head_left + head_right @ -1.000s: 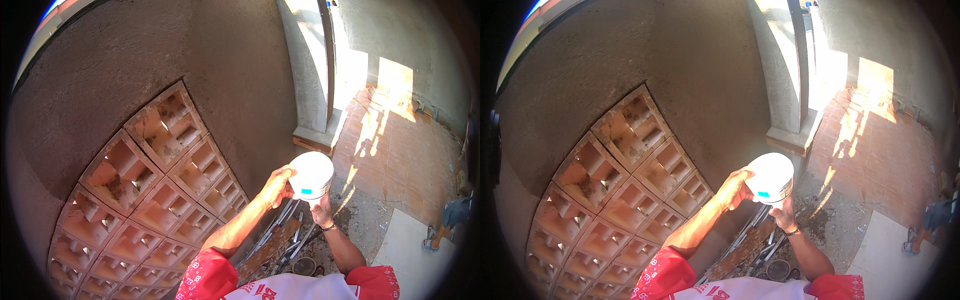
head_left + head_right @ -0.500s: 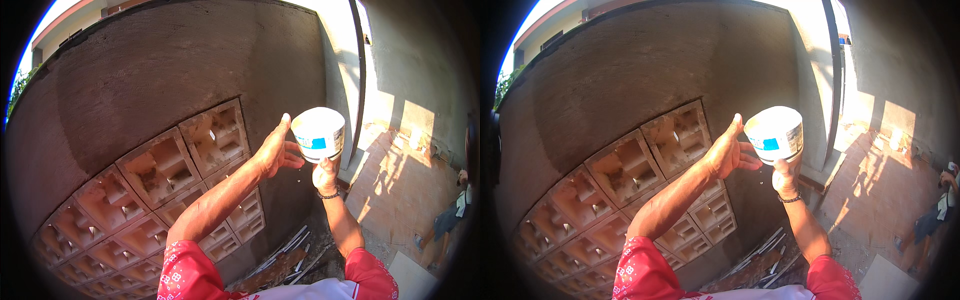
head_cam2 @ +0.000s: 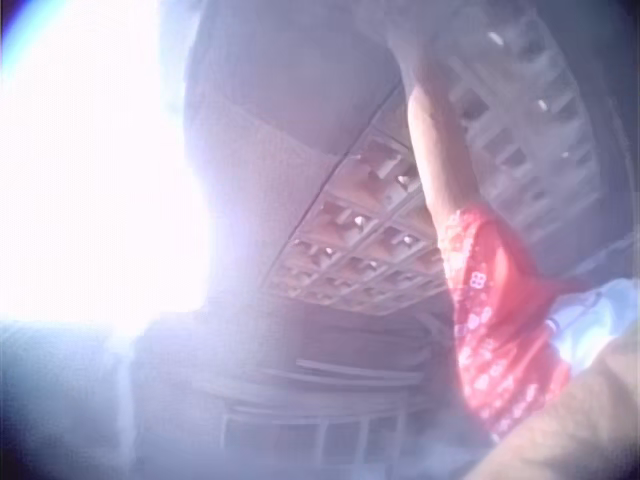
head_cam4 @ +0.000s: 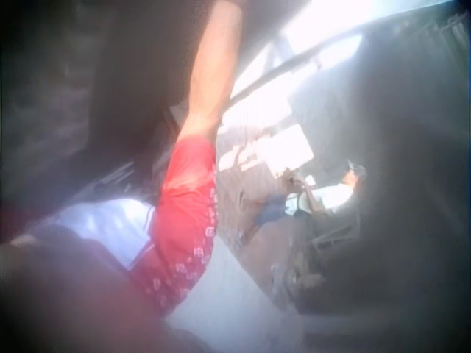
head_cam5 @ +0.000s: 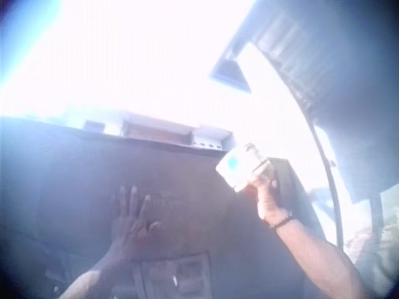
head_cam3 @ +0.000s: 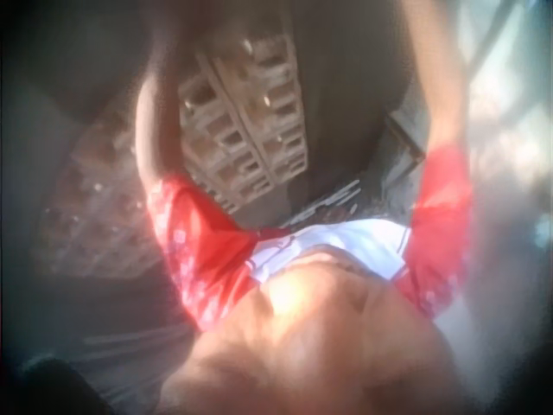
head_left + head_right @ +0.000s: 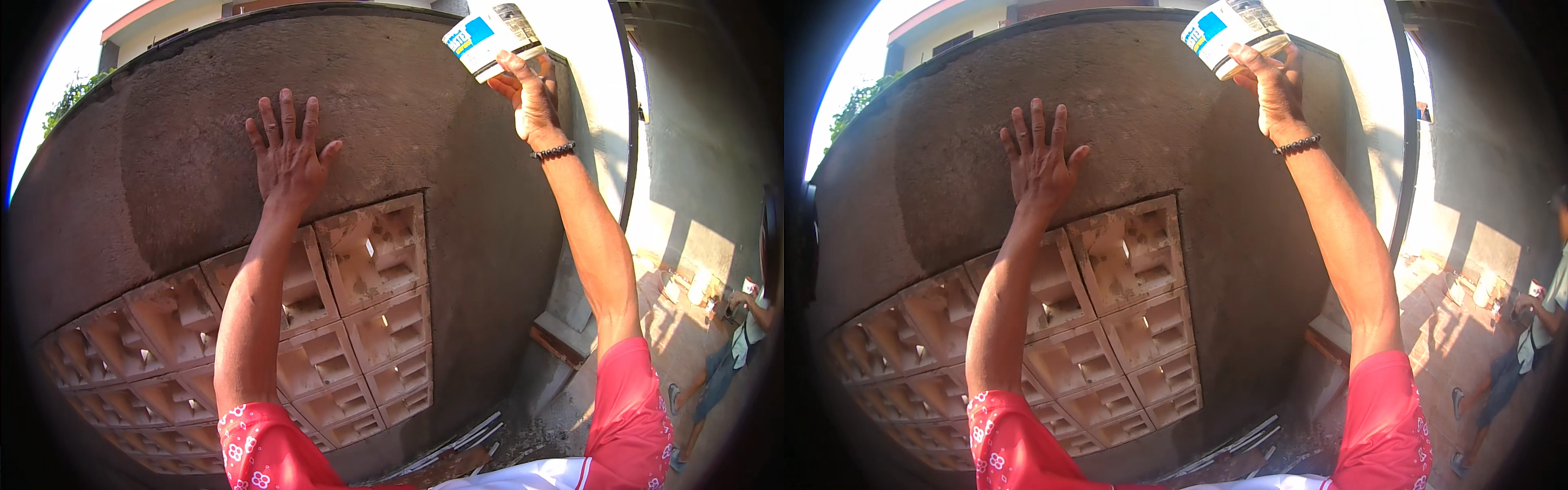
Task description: The person scoops a white paste from a bucket into a small container and repeatedly applies it to a curved wall section above decorative tiles. They use their hand to spread the paste and frequently return to the bucket to refill the container.
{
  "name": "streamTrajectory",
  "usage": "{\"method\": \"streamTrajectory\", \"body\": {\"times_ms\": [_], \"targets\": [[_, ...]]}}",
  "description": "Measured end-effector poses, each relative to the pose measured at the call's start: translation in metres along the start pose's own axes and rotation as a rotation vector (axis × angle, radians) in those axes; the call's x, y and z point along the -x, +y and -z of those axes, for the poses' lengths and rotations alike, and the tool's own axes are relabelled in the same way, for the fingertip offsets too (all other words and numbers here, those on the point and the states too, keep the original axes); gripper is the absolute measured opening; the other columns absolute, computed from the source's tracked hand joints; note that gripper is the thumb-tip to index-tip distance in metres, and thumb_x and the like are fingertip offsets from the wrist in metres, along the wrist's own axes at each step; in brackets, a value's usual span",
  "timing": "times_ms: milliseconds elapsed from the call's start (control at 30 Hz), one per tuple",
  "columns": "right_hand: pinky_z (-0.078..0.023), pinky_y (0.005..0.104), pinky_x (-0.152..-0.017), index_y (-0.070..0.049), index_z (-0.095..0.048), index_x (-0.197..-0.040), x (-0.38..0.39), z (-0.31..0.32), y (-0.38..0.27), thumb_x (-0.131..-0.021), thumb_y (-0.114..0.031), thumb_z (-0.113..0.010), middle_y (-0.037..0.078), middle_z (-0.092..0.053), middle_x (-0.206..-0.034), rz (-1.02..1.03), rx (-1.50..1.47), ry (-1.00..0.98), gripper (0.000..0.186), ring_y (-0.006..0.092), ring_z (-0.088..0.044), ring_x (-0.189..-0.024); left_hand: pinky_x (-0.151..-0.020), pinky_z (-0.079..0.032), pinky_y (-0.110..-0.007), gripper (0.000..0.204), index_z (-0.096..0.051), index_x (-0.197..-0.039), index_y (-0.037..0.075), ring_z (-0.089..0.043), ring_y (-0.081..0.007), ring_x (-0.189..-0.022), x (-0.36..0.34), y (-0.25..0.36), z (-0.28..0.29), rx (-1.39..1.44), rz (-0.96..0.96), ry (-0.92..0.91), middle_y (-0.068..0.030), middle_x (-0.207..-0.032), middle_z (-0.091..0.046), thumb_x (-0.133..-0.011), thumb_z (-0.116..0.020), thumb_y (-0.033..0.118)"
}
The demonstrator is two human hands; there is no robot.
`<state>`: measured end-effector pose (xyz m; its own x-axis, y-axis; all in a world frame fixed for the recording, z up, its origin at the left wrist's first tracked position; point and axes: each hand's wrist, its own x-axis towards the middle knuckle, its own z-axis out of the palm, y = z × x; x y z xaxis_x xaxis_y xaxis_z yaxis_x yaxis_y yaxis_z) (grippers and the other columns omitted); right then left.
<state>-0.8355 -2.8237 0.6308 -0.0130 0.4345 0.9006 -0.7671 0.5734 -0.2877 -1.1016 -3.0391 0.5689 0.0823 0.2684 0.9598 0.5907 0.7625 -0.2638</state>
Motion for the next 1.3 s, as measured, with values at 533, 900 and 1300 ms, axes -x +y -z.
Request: {"method": "streamTrajectory", "body": {"times_ms": [533, 900, 1300], "targets": [[-0.051, 0.0324, -0.052, -0.005, -0.066, -0.085, -0.139, -0.021, 0.021, -0.082, -0.009, -0.065, 0.011, -0.067, -0.079, 0.279, 0.650, 0.222, 0.005, 0.0180, -0.064, -0.067, -0.116, -0.005, -0.061, 0.070, -0.029, -0.151, 0.025, -0.007, -0.0382, -0.147, -0.001, 0.007, -0.007, -0.001, -0.009, 0.067, -0.0116, -0.159, -0.015, -0.093, -0.037, 0.064], [-0.041, 0.0306, -0.040, -0.006, -0.058, -0.072, -0.140, 0.069, 0.001, -0.084, -0.008, -0.063, 0.006, -0.057, -0.060, 0.092, 0.349, 0.082, 0.014, 0.0157, -0.054, -0.047, -0.118, -0.004, -0.059, 0.069, -0.027, -0.151, 0.028, -0.005, -0.0356, -0.148, 0.000, 0.003, -0.011, -0.034, 0.004, 0.075, -0.0083, -0.160, -0.013, -0.093, -0.035, 0.065], [-0.052, 0.0403, -0.069, -0.001, -0.069, -0.088, -0.223, 0.086, 0.031, -0.073, -0.028, -0.074, 0.014, -0.069, -0.081, 0.143, 0.983, 0.039, 0.031, 0.0270, -0.066, -0.078, -0.119, -0.007, -0.055, 0.069, -0.029, -0.150, 0.030, -0.010, -0.0323, -0.147, 0.002, 0.007, -0.015, -0.069, -0.003, 0.146, -0.0034, -0.160, -0.016, -0.091, -0.039, 0.066]]}}
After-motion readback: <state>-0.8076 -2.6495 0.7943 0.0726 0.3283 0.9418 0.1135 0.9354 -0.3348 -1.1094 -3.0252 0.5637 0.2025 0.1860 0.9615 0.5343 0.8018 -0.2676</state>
